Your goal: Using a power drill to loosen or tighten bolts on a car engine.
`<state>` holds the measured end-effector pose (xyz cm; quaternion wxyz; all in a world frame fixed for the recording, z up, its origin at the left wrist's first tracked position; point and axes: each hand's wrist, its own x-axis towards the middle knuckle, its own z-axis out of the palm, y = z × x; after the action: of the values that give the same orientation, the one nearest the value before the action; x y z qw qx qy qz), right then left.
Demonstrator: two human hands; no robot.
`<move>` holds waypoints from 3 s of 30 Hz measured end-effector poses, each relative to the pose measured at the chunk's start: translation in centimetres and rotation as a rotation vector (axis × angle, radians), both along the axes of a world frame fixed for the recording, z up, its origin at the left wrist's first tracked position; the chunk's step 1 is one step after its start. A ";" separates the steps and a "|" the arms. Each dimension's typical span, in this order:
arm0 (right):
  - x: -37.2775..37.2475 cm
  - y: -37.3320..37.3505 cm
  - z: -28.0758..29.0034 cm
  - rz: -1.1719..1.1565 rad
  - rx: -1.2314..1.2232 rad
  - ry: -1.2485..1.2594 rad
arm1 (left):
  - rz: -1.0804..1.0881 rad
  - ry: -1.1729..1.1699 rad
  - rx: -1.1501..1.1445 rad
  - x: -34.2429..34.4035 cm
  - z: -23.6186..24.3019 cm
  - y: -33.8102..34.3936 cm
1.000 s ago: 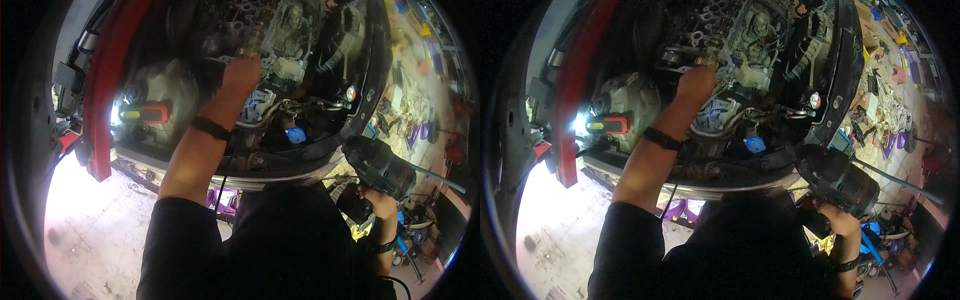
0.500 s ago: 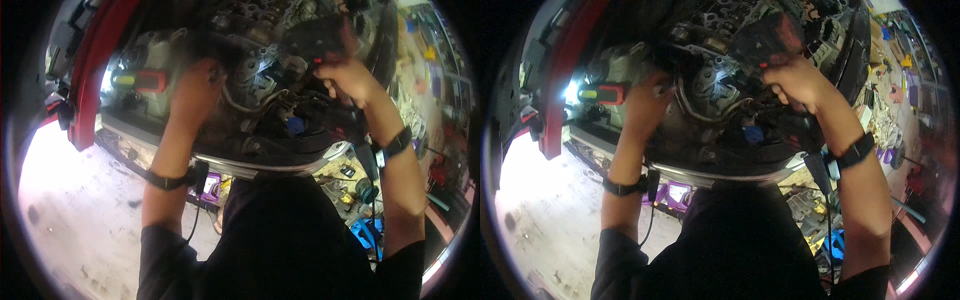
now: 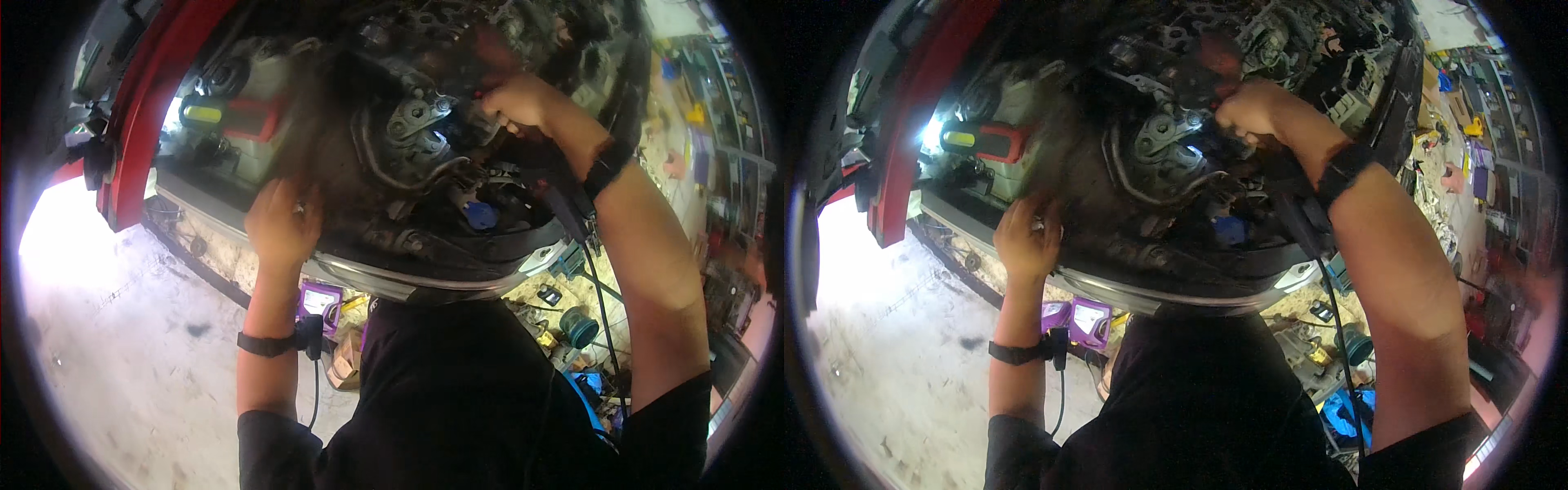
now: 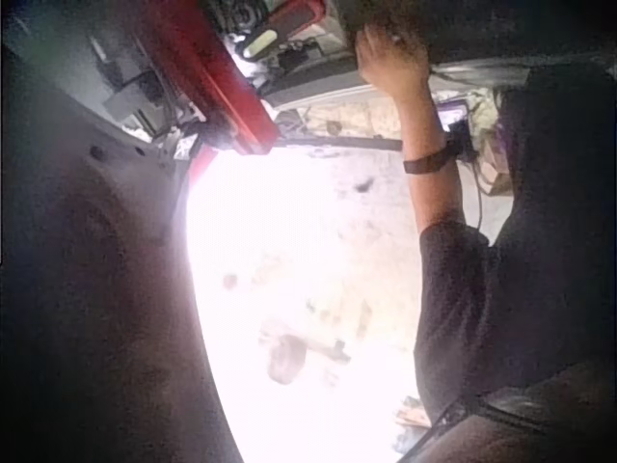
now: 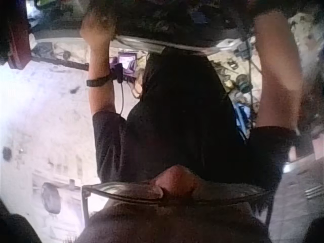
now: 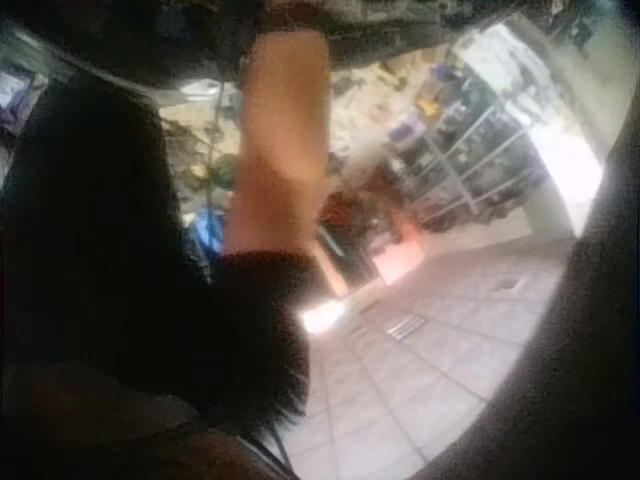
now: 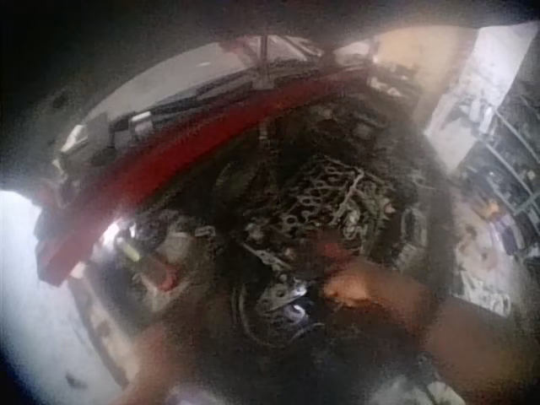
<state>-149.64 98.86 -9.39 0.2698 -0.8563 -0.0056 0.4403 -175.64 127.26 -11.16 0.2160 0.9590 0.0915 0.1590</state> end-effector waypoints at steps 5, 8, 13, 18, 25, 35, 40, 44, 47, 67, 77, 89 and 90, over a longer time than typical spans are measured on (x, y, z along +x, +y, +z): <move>1.9 0.5 -1.9 0.521 -0.086 -0.200 | -0.008 0.049 -0.001 0.0 -0.3 0.1; 4.4 -2.4 -6.1 0.820 -0.042 -0.309 | -0.037 0.043 -0.001 0.7 -0.4 -0.3; 0.9 1.3 -1.2 0.687 -0.240 -0.241 | -0.010 0.042 0.014 0.0 -0.3 0.3; 0.8 0.8 -2.2 0.470 -0.253 -0.122 | -0.026 0.051 0.023 0.4 -0.2 0.1; 1.5 0.0 -4.4 0.606 -0.226 -0.232 | -0.026 0.030 0.022 0.7 -0.3 -0.3; 1.1 0.6 -3.5 0.588 -0.269 -0.173 | -0.033 0.043 0.019 0.6 -0.3 -0.1; 0.1 1.7 -0.8 0.483 -0.326 -0.116 | -0.024 0.053 0.021 0.5 -0.1 -0.1; 0.1 1.6 -1.7 0.513 -0.310 -0.136 | -0.030 0.056 0.003 0.5 0.0 -0.1; 0.3 1.1 -3.2 0.705 -0.301 -0.250 | -0.047 0.038 0.011 0.5 -0.2 0.0; 0.2 1.3 -1.7 0.346 -0.247 -0.245 | -0.151 0.234 -0.168 10.7 -2.7 -4.7; 0.3 -0.7 -0.6 0.261 -0.163 -0.250 | -0.069 0.580 -0.268 21.3 -8.4 -11.7; -1.3 -4.9 3.9 0.317 0.273 -0.544 | -0.150 0.294 -0.104 21.6 -8.2 -7.7; -1.7 -6.0 4.5 0.307 0.355 -0.551 | -0.146 0.279 -0.104 21.4 -8.2 -7.1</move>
<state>-151.36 92.86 -4.91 0.3333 -0.8719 -0.2830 0.2206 -154.28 120.12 -19.35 0.2616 0.9634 0.0589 0.0034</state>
